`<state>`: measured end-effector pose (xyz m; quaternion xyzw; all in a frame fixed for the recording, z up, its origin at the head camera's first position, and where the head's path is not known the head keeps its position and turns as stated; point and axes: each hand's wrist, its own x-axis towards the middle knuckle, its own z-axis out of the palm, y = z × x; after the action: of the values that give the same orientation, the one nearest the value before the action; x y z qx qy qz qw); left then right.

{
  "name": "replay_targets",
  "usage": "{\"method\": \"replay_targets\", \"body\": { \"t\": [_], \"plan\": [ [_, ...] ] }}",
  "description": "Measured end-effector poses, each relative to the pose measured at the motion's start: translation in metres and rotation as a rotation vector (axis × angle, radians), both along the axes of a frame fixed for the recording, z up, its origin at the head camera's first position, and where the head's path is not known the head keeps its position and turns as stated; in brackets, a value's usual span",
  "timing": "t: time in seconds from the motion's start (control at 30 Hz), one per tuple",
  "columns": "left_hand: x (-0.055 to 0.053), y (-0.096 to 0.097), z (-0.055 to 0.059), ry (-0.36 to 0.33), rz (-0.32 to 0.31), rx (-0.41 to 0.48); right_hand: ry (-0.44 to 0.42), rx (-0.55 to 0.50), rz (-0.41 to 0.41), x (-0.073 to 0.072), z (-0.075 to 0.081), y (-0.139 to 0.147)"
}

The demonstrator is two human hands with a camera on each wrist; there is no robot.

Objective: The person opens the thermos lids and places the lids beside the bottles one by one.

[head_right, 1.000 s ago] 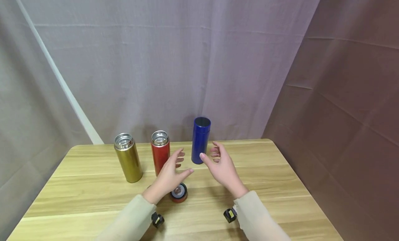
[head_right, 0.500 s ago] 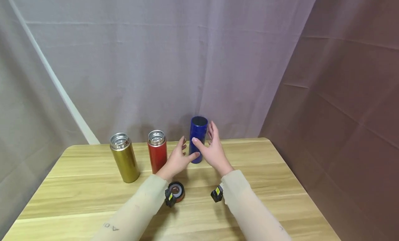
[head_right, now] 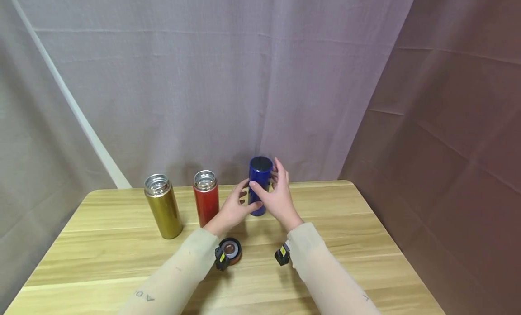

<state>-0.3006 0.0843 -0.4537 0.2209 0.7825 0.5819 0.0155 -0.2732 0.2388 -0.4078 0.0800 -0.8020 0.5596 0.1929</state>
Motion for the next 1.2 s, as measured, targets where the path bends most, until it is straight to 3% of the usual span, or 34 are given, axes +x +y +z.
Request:
{"method": "replay_targets", "body": {
  "t": [0.23,0.47,0.6,0.7,0.87,1.03,1.2],
  "plan": [
    [0.012,-0.003,-0.003,0.057,-0.029,-0.013,-0.001,0.030,-0.068,0.030,0.023,-0.015],
    [0.031,-0.010,-0.002,0.113,-0.033,-0.097,0.135,0.095,-0.111,0.040,0.010,-0.015],
    [0.042,-0.015,-0.003,0.190,-0.019,-0.141,0.182,0.125,-0.089,0.043,0.003,-0.009],
    [0.051,-0.021,0.000,0.240,-0.009,-0.152,0.198,0.137,-0.058,0.047,0.003,-0.006],
    [0.068,-0.035,0.014,0.263,-0.012,-0.169,0.203,0.094,0.021,0.066,0.018,-0.008],
    [0.082,-0.050,0.028,0.215,-0.048,-0.165,0.148,-0.048,0.171,0.079,0.031,-0.017],
    [0.090,-0.067,0.037,0.166,-0.094,-0.150,0.081,-0.148,0.289,0.083,0.033,-0.026]
  ]
}}
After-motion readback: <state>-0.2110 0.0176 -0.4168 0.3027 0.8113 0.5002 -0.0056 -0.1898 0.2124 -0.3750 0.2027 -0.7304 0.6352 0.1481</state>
